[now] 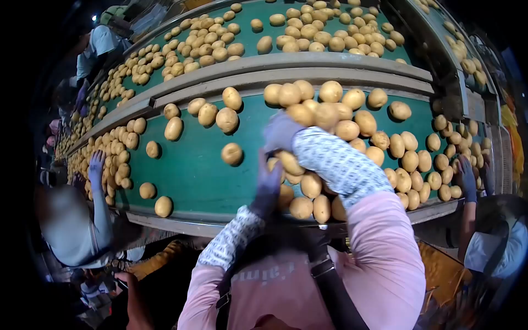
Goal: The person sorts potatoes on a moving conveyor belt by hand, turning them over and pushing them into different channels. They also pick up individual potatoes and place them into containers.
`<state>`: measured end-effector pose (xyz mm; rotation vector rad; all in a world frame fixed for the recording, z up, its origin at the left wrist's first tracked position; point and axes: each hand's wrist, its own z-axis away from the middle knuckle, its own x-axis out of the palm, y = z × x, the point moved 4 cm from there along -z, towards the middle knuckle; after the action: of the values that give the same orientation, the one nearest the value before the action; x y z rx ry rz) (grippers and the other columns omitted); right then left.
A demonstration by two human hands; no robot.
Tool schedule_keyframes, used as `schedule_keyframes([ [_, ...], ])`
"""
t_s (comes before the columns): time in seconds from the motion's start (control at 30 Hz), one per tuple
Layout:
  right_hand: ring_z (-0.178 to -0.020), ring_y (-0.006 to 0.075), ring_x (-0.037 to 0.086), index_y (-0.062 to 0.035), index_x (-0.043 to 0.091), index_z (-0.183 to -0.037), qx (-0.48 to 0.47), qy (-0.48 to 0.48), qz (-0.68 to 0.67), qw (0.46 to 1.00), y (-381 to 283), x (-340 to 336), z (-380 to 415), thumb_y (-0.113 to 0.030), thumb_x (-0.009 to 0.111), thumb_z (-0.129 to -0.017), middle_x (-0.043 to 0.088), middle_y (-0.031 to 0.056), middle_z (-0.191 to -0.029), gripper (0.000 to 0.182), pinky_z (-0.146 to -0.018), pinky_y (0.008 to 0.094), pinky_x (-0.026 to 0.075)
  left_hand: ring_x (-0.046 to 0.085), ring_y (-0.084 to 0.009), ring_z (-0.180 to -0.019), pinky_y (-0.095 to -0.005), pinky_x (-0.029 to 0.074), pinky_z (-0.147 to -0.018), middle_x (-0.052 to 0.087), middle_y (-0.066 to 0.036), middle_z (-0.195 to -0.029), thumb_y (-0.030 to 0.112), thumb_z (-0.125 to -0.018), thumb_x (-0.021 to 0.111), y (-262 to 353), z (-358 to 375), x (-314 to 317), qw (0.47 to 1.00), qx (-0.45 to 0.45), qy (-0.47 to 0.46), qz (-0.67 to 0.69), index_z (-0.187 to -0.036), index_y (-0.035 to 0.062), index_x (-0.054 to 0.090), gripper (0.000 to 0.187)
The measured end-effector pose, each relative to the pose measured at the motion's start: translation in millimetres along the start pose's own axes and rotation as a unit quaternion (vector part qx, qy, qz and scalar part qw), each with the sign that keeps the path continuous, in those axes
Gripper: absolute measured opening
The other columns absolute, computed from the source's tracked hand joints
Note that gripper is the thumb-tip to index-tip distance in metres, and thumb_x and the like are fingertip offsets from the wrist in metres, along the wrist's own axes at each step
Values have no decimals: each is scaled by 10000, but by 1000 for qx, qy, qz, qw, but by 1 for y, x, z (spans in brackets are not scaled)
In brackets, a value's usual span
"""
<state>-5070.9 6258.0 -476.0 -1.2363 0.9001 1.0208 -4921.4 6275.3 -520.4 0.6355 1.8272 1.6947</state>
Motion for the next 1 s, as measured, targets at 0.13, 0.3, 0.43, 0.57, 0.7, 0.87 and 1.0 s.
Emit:
schedule_keyframes([
  [0.13,-960,326,620,-39,711,-883,89,67,6,994,64,-23,70,-503,623,-830,655,166,-875,475,-834,448,463,572,-368,-1110,-438,445,-1011,541,-226,-1309,163,-926,630,16,-23,49,970,108,-78,-204,-1346,32,517,454],
  [0.3,-1033,299,584,-45,680,-892,174,153,-23,972,100,-45,166,-369,637,-878,663,128,-992,327,-990,454,398,605,-372,-1038,-423,491,-935,616,-213,-1140,163,-919,632,56,4,-18,959,112,-130,-227,-1224,28,605,334],
  [0.43,-1118,368,556,-58,637,-1139,205,348,96,910,74,-34,223,-283,710,-814,624,165,-1130,402,-1016,541,366,512,-443,-1224,-496,443,-1033,504,-279,-1363,226,-882,690,40,18,-174,879,68,179,-437,-1345,47,545,517],
  [0.57,-1168,391,510,-83,572,-1249,112,202,-49,972,-33,-20,186,-351,727,-764,554,171,-1249,576,-1017,610,337,221,-507,-1458,-499,283,-1173,132,-349,-1590,310,-899,699,-22,19,-132,930,-54,70,-355,-1468,91,444,661],
  [0.7,-1406,389,372,-138,482,-1443,150,179,-35,972,-17,49,191,-556,625,-864,433,159,-1513,728,-1169,649,137,262,-407,-1480,-458,284,-1184,309,-265,-1565,267,-886,722,11,25,-20,968,-32,-147,-201,-1466,17,420,699],
  [0.87,-1356,393,423,-146,512,-1425,237,196,47,950,22,34,270,-503,613,-893,514,153,-1427,649,-1141,667,173,341,-508,-1372,-607,299,-1133,374,-253,-1506,394,-786,804,31,71,21,839,234,-242,-428,-1501,64,372,898],
  [1.0,-1361,421,392,-122,523,-1411,374,144,-89,912,42,38,317,-492,688,-839,453,209,-1457,701,-1156,620,183,415,-498,-1279,-680,286,-1062,350,-253,-1530,557,-704,813,43,72,49,810,199,-223,-504,-1485,96,406,994],
])
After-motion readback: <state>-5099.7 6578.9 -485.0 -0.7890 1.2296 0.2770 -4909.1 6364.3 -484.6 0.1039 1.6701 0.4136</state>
